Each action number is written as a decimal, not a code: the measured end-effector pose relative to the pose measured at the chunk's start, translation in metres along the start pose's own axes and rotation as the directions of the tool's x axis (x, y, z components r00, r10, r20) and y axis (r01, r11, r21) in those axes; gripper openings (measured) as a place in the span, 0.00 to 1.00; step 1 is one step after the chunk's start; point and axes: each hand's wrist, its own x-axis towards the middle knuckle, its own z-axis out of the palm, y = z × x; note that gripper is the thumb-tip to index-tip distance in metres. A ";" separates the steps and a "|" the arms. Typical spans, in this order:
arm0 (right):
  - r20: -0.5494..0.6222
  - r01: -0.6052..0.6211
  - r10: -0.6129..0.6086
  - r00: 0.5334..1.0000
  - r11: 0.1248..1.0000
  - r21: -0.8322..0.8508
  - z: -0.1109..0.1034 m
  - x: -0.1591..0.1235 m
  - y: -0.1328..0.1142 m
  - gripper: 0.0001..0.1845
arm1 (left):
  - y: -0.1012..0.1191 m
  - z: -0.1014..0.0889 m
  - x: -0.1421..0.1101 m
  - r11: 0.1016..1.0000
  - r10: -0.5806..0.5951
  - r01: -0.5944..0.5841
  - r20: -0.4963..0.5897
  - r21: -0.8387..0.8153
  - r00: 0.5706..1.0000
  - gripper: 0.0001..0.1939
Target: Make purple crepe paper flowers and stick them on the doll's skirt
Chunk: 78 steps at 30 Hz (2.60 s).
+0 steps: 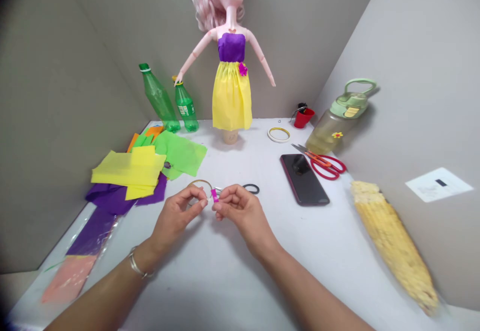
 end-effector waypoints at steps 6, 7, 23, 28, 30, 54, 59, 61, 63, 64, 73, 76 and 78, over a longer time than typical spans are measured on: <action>-0.035 -0.020 0.023 0.999 0.998 0.062 -0.003 0.001 -0.003 0.16 | -0.004 -0.003 0.002 0.998 -0.019 0.016 0.052 0.057 0.998 0.04; -0.051 -0.013 0.016 0.999 0.998 0.066 -0.004 0.002 -0.003 0.16 | -0.005 -0.003 0.002 0.997 -0.015 0.009 0.086 0.076 0.996 0.04; -0.112 0.093 -0.101 0.988 0.993 -0.076 0.003 0.001 0.002 0.16 | -0.011 0.011 0.002 0.911 -0.206 0.240 0.134 -0.337 0.969 0.12; -0.148 0.132 -0.153 0.977 0.981 -0.143 0.005 0.001 0.006 0.16 | -0.006 0.014 -0.001 0.896 -0.194 0.224 0.116 -0.383 0.974 0.11; -0.142 0.139 -0.165 0.976 0.975 -0.176 0.005 0.001 0.008 0.16 | -0.005 0.014 -0.001 0.896 -0.186 0.215 0.113 -0.387 0.976 0.10; 0.436 0.432 -0.075 0.897 -0.070 -0.899 -0.016 0.001 0.002 0.20 | -0.027 -0.035 0.029 0.825 -0.244 0.096 -0.199 -0.557 0.949 0.15; 0.411 0.400 -0.124 0.903 -0.101 -0.911 -0.017 0.005 0.000 0.22 | -0.027 -0.034 0.029 0.818 -0.239 0.104 -0.170 -0.566 0.956 0.14; 0.445 0.432 -0.107 0.889 -0.126 -0.893 -0.009 0.005 0.007 0.18 | -0.026 -0.034 0.028 0.813 -0.237 0.104 -0.163 -0.573 0.958 0.14; 0.489 0.475 -0.081 0.868 -0.144 -0.868 0.001 0.000 0.016 0.14 | -0.025 -0.034 0.028 0.808 -0.237 0.103 -0.160 -0.580 0.958 0.14; 0.506 0.492 -0.068 0.860 -0.150 -0.857 0.004 -0.006 0.019 0.13 | -0.026 -0.035 0.028 0.807 -0.238 0.103 -0.160 -0.582 0.958 0.14; 0.604 0.522 -0.247 0.758 -0.325 -0.788 -0.046 -0.100 0.047 0.23 | -0.037 -0.037 0.032 0.812 -0.259 0.109 -0.187 -0.573 0.948 0.17; 0.488 0.442 -0.393 0.780 -0.207 -0.873 -0.070 -0.124 0.058 0.19 | -0.039 -0.036 0.032 0.811 -0.266 0.118 -0.182 -0.573 0.947 0.17; 0.349 0.370 -0.425 0.835 -0.036 -0.929 -0.077 -0.132 0.061 0.14 | -0.040 -0.035 0.032 0.812 -0.264 0.119 -0.178 -0.571 0.948 0.17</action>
